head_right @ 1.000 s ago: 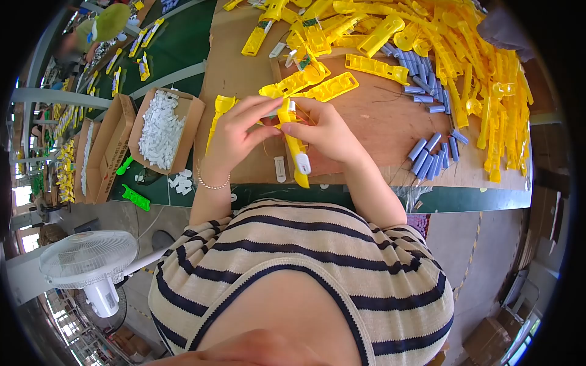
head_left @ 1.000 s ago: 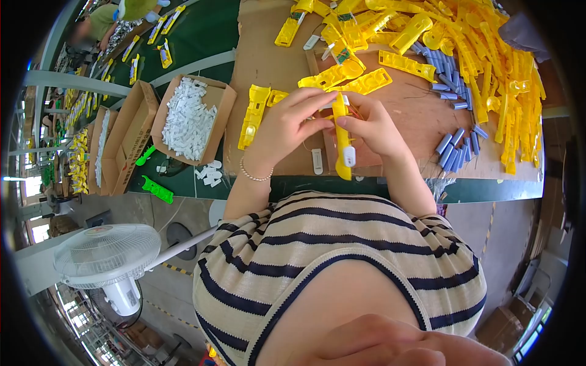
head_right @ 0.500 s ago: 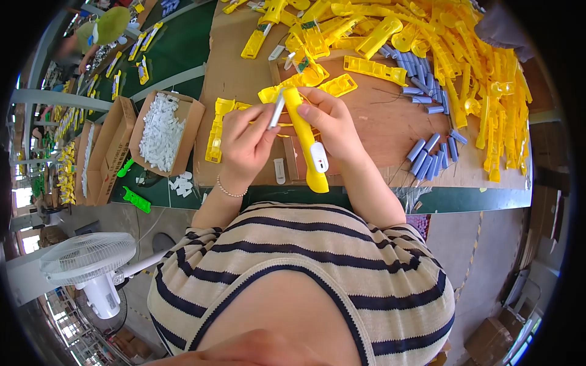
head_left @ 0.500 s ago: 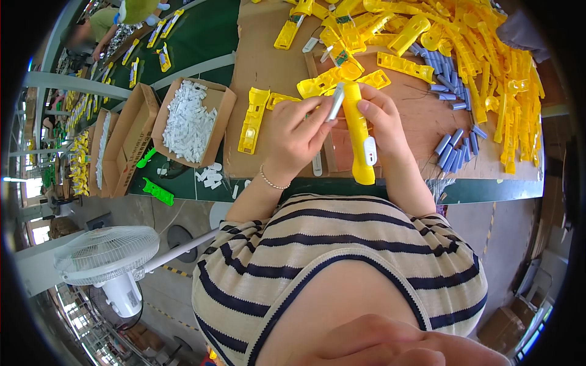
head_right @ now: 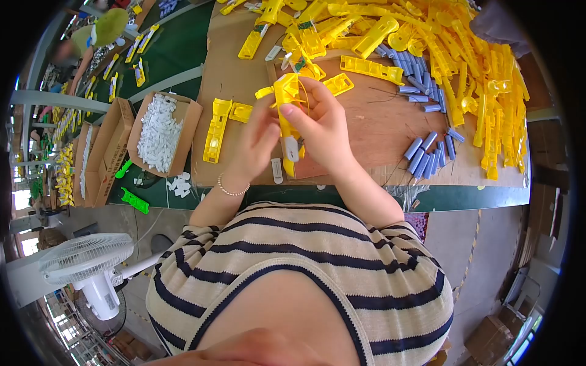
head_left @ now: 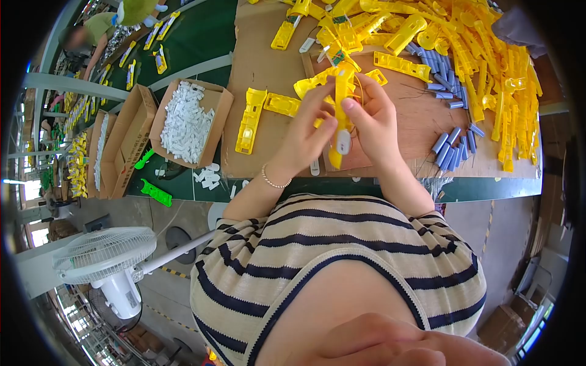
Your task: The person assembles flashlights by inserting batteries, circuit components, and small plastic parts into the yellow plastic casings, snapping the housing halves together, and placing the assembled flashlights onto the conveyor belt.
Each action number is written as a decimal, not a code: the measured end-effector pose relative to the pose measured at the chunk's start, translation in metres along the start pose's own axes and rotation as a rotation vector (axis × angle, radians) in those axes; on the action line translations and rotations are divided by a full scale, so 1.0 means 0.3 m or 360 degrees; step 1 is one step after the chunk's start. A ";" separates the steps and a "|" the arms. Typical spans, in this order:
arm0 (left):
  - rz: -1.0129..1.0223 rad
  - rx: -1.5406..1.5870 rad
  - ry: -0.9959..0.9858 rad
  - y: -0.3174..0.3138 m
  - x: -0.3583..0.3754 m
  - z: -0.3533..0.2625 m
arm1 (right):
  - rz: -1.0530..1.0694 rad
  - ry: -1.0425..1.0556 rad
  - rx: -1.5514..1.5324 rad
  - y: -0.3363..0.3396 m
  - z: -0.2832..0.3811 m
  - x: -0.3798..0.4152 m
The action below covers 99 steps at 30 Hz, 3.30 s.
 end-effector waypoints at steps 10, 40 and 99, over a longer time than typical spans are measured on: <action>-0.0220 0.0024 -0.0176 -0.004 0.012 -0.036 | -0.0190 0.0661 0.0887 0.039 0.052 0.004; -0.0289 0.0560 0.0291 0.001 -0.003 0.083 | -0.0457 0.0573 0.2685 0.724 0.142 -0.349; 0.0165 -0.0048 0.0029 -0.018 0.012 0.028 | 0.0116 -0.0354 0.0128 0.017 -0.138 -0.069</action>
Point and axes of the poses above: each hand's wrist, its own x-axis away from the middle knuckle, its own y-axis out of the back of the hand, z = x × y, the point moved 10 cm from there along -x, towards the middle knuckle, and after that the axes turned 12 degrees about -z, right-handed, at the moved point
